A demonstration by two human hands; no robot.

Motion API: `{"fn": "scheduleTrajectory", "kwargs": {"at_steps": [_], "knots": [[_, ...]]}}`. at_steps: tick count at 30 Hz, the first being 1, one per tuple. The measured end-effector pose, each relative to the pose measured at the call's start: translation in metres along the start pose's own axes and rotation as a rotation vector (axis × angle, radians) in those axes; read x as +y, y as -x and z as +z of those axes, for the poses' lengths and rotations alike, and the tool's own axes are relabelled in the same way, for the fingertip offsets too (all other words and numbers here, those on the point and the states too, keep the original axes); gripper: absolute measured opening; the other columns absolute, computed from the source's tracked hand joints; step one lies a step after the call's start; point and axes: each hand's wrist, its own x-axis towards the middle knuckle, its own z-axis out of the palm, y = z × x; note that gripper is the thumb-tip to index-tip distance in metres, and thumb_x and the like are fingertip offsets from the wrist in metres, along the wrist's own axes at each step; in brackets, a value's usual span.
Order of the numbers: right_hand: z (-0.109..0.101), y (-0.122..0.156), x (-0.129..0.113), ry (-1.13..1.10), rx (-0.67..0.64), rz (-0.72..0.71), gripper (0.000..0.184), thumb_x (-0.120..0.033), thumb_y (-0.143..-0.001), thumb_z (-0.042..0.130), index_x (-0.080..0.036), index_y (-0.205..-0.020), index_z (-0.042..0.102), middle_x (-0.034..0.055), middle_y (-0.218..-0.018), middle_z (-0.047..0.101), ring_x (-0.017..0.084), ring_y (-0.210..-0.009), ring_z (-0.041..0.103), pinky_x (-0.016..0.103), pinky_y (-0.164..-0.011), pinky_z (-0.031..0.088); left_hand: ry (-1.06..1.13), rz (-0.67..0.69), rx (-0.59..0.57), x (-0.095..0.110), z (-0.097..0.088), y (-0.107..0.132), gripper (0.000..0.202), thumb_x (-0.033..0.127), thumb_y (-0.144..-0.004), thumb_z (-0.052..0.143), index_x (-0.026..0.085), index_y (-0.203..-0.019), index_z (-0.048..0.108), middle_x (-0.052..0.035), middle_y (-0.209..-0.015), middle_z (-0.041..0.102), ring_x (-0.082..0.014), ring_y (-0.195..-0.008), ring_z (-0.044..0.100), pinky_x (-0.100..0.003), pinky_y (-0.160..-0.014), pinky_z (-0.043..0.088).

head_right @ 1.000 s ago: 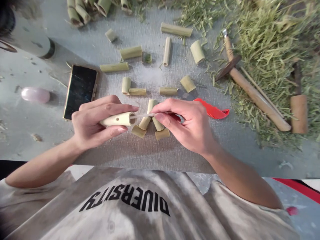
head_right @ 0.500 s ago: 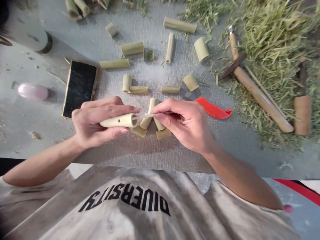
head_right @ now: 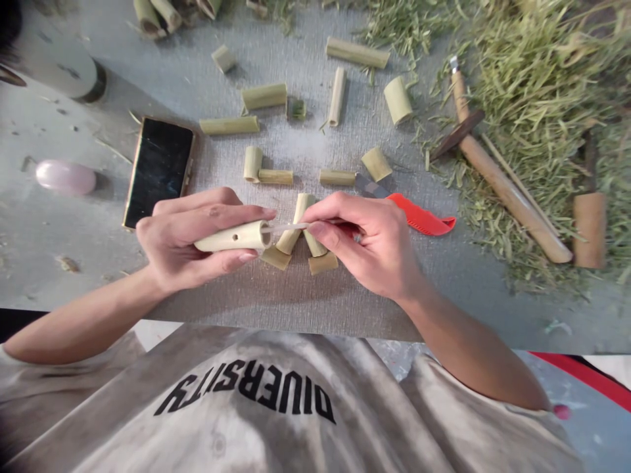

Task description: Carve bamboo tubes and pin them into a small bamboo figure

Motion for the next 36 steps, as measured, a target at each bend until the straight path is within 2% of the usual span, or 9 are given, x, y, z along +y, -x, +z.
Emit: {"fn": "scheduleTrajectory", "kwargs": {"at_steps": [7, 11, 18, 22, 25, 28, 31, 33, 36], "knots": [[0.005, -0.003, 0.009, -0.176, -0.017, -0.052, 0.008, -0.034, -0.104, 0.079, -0.028, -0.102, 0.085, -0.0028, -0.075, 0.066, 0.011, -0.060, 0.045, 0.031, -0.052, 0.028, -0.031, -0.049, -0.026, 0.002, 0.000, 0.002, 0.037, 0.048, -0.106, 0.073, 0.018, -0.124, 0.084, -0.0029, -0.075, 0.073, -0.0128, -0.062, 0.063, -0.024, -0.059, 0.052], [0.006, -0.005, 0.013, -0.214, -0.036, -0.045, 0.009, -0.034, -0.103, 0.080, -0.028, -0.102, 0.086, -0.0026, -0.075, 0.066, 0.011, -0.061, 0.044, 0.030, -0.052, 0.028, 0.014, -0.046, -0.032, 0.003, 0.000, 0.002, 0.034, 0.044, -0.105, 0.074, 0.017, -0.124, 0.084, -0.0032, -0.076, 0.072, -0.0128, -0.062, 0.060, -0.025, -0.058, 0.049], [0.005, -0.006, 0.012, -0.205, -0.041, -0.079, 0.008, -0.033, -0.103, 0.080, -0.028, -0.102, 0.086, -0.0032, -0.078, 0.070, 0.010, -0.060, 0.044, 0.030, -0.052, 0.028, 0.016, -0.090, -0.060, 0.001, -0.002, 0.004, 0.038, 0.049, -0.106, 0.072, 0.018, -0.124, 0.085, -0.0024, -0.073, 0.068, -0.0129, -0.059, 0.059, -0.025, -0.056, 0.049], [0.004, -0.007, 0.009, -0.173, -0.043, -0.110, 0.008, -0.030, -0.105, 0.077, -0.026, -0.103, 0.085, -0.0036, -0.076, 0.067, 0.009, -0.059, 0.043, 0.030, -0.053, 0.028, 0.031, -0.137, -0.095, 0.002, -0.003, 0.004, 0.040, 0.051, -0.105, 0.071, 0.018, -0.124, 0.085, -0.0026, -0.072, 0.068, -0.0129, -0.057, 0.059, -0.026, -0.056, 0.049], [0.005, -0.007, 0.003, -0.093, -0.033, -0.158, 0.008, -0.026, -0.106, 0.076, -0.023, -0.102, 0.083, -0.0039, -0.074, 0.065, 0.009, -0.059, 0.045, 0.029, -0.054, 0.032, 0.016, -0.120, -0.094, 0.000, -0.005, 0.003, 0.038, 0.048, -0.105, 0.073, 0.019, -0.125, 0.085, -0.0029, -0.073, 0.071, -0.0136, -0.059, 0.061, -0.026, -0.057, 0.049], [0.004, -0.007, -0.006, 0.045, 0.041, -0.238, 0.009, -0.025, -0.106, 0.075, -0.022, -0.099, 0.081, -0.0030, -0.075, 0.067, 0.009, -0.059, 0.048, 0.029, -0.055, 0.036, 0.006, -0.068, -0.031, -0.002, -0.006, 0.003, 0.033, 0.041, -0.103, 0.076, 0.021, -0.129, 0.085, -0.0040, -0.084, 0.078, -0.0137, -0.062, 0.063, -0.027, -0.060, 0.051], [-0.007, -0.008, -0.010, 0.152, 0.136, -0.283, 0.012, -0.029, -0.106, 0.076, -0.024, -0.097, 0.082, -0.0021, -0.074, 0.069, 0.010, -0.056, 0.048, 0.031, -0.054, 0.036, 0.030, -0.089, 0.046, -0.005, -0.006, 0.004, 0.033, 0.040, -0.102, 0.078, 0.022, -0.129, 0.086, -0.0041, -0.089, 0.081, -0.0143, -0.065, 0.067, -0.028, -0.062, 0.052], [-0.025, -0.012, -0.009, 0.256, 0.276, -0.336, 0.013, -0.031, -0.107, 0.074, -0.027, -0.098, 0.083, -0.0022, -0.070, 0.068, 0.012, -0.054, 0.047, 0.033, -0.054, 0.036, 0.086, -0.156, 0.085, -0.008, -0.006, 0.006, 0.033, 0.039, -0.100, 0.081, 0.025, -0.129, 0.086, -0.0048, -0.095, 0.084, -0.0154, -0.070, 0.072, -0.028, -0.066, 0.055], [-0.067, -0.021, 0.001, 0.553, 0.553, -0.359, 0.021, -0.030, -0.111, 0.064, -0.031, -0.107, 0.084, 0.0018, -0.082, 0.074, 0.019, -0.072, 0.064, 0.037, -0.069, 0.048, 0.236, -0.299, 0.130, -0.011, -0.003, 0.010, 0.032, 0.037, -0.097, 0.085, 0.029, -0.128, 0.086, -0.0064, -0.113, 0.087, -0.0178, -0.080, 0.079, -0.030, -0.073, 0.063]]}}
